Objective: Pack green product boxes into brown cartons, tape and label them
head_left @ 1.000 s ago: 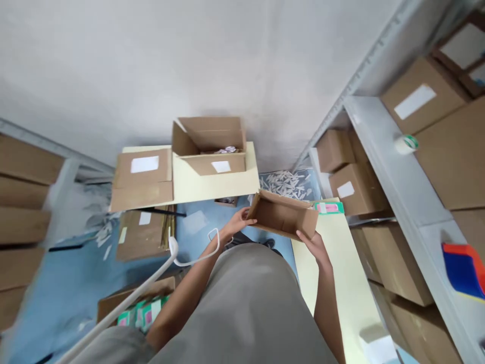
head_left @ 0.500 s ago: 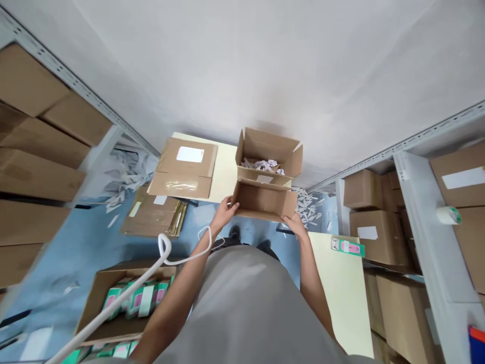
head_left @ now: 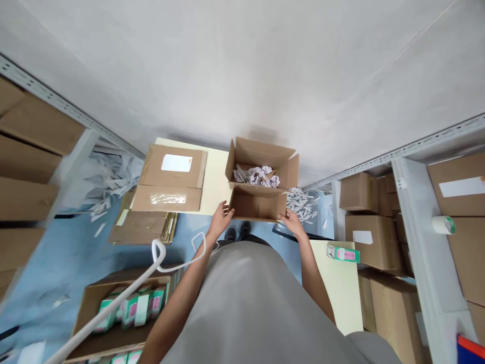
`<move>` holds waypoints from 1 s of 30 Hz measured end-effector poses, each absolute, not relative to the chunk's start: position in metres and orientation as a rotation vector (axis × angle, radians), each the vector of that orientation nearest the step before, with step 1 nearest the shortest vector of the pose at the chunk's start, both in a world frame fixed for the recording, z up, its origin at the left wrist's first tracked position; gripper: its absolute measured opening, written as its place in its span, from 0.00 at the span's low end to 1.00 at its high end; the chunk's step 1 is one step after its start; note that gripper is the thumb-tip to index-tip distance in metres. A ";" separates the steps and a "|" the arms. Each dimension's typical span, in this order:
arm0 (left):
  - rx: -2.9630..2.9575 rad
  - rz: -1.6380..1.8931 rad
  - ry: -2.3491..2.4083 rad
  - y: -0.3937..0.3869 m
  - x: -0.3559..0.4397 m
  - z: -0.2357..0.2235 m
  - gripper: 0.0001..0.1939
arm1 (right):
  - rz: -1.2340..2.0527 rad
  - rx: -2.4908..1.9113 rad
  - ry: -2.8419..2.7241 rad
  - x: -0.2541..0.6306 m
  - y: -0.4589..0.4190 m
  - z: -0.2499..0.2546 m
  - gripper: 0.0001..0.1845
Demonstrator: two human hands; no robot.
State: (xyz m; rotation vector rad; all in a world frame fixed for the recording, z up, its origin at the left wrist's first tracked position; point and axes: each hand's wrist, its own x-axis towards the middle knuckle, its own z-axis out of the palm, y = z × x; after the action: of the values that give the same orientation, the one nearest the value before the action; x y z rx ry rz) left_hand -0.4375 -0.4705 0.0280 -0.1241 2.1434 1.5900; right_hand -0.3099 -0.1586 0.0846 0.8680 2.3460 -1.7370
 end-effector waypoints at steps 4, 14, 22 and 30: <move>-0.048 1.461 2.421 -0.462 -0.445 0.045 0.39 | -1.516 0.999 2.673 -0.331 -0.135 0.122 0.34; 0.464 1.264 2.816 -0.420 -0.485 0.147 0.37 | -0.454 0.361 2.736 -0.502 -0.123 0.180 0.25; 0.647 0.777 2.741 -0.403 -0.497 0.125 0.21 | -0.079 0.183 2.359 -0.601 -0.153 0.109 0.26; 0.664 0.645 2.774 -0.404 -0.494 0.129 0.22 | -0.016 0.198 2.371 -0.584 -0.158 0.075 0.23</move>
State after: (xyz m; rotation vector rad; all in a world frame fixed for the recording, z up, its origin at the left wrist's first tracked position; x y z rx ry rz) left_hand -0.4938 -0.4040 0.1294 0.6642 2.7737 0.6445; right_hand -0.5835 -0.1585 0.0746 0.1980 2.3713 -0.0155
